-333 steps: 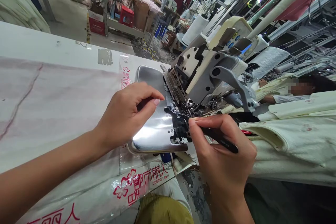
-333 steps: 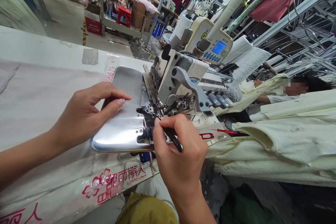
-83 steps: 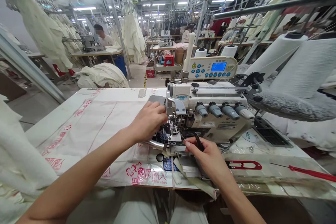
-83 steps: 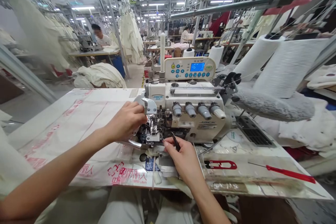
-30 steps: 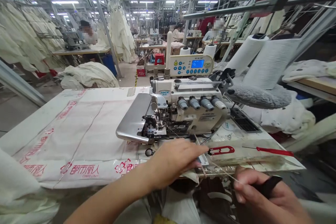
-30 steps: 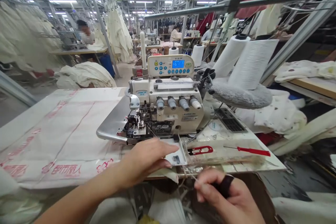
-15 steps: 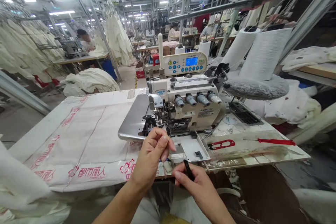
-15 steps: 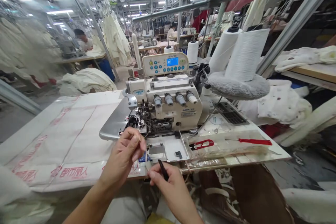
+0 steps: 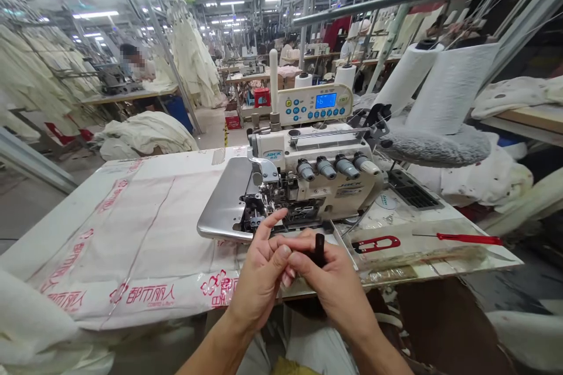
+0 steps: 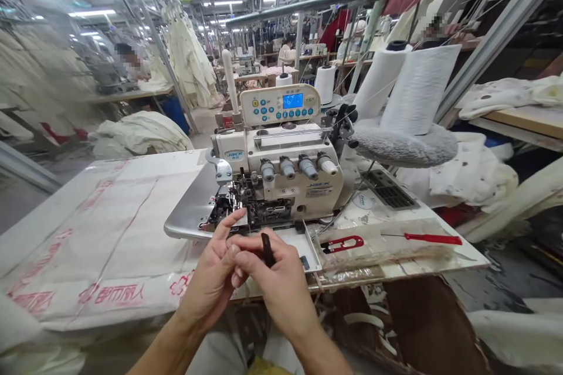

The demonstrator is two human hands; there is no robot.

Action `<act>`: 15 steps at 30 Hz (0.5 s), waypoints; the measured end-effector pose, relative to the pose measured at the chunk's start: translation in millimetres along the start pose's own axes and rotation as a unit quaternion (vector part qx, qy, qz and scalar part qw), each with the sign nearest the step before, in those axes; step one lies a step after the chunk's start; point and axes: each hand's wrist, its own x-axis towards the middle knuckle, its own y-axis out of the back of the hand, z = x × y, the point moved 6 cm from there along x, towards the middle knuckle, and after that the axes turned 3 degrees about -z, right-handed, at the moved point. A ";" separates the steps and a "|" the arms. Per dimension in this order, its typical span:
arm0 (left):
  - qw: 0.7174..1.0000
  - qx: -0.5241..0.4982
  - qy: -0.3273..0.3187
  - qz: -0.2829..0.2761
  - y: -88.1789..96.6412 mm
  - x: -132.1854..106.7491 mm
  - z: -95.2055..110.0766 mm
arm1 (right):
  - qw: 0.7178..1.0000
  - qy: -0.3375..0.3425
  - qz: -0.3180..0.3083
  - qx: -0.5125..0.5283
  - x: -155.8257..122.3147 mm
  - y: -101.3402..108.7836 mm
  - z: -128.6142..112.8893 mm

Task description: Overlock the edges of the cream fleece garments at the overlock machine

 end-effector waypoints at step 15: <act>0.906 0.417 0.033 -0.065 1.3 -7.3 9.7 | 0.989 0.023 0.097 -0.104 -1.9 25.8 5.5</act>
